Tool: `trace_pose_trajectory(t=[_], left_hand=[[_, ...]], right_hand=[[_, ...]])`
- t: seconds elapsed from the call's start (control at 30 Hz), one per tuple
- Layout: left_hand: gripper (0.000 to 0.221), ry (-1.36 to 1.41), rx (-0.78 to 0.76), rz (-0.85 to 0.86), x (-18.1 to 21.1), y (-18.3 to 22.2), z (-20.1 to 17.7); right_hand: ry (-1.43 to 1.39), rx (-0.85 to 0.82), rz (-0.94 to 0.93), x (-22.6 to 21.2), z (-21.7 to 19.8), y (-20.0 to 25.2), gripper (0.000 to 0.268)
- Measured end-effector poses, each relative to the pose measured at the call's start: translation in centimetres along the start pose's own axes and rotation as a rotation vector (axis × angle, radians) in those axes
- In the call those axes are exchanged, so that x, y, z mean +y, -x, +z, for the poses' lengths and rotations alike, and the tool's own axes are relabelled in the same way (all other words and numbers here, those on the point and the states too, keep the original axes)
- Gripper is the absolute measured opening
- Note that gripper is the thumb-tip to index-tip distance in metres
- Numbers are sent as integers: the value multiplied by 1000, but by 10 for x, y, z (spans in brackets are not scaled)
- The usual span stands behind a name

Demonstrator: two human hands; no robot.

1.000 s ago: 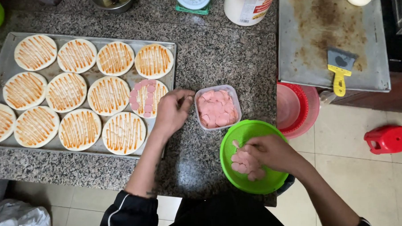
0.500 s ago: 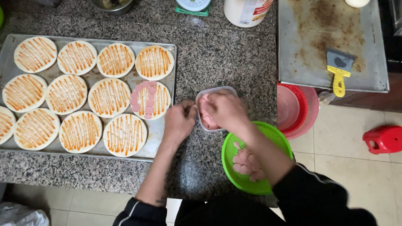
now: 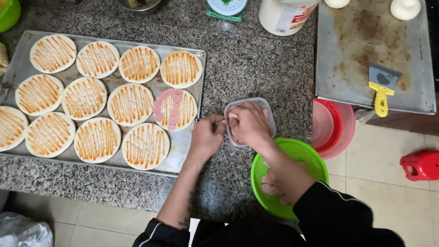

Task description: The person places ham slices onto small pizza dough bases on a tray, then moves to a bowl to separate more ham pieces, and finally washes the bowl in a sink.

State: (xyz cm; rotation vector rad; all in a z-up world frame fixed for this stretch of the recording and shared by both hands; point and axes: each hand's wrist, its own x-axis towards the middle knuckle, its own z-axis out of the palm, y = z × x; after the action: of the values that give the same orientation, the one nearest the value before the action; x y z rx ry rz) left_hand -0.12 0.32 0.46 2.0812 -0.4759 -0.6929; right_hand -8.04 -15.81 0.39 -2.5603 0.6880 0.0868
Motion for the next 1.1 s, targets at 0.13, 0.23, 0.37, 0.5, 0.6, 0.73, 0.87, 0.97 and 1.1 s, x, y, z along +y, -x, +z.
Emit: trace_pose_trajectory(t=[0.13,0.23,0.37,0.5,0.6,0.73,0.87,0.97,1.1], left_hand=[[30,11,-7,-5,0,-1,-2],[29,-18,-16,-13,3,1,-1],[30,3,-23,-20,9,9,-4],[32,30,-25,-12,13,21,-17],[33,126,-15,-17,6,17,-24],[34,103,49,26,-5,6,-24],[30,-62,105,201,17,4,-31],[28,-345,116,420,37,2,-18],[38,-982,-170,216,75,-3,5]], right_hand=[[-9,-48,74,2,9,-12,38],[40,-40,153,-8,4,-13,42],[2,1,181,-21,3,-10,29],[-117,-48,108,-11,-7,1,25],[-60,-168,63,-2,-39,12,30],[-348,-150,36,36,-45,18,26],[-731,-65,103,68,-43,16,35],[-585,-30,145,69,-55,20,33],[-299,10,114,60,-54,23,33]])
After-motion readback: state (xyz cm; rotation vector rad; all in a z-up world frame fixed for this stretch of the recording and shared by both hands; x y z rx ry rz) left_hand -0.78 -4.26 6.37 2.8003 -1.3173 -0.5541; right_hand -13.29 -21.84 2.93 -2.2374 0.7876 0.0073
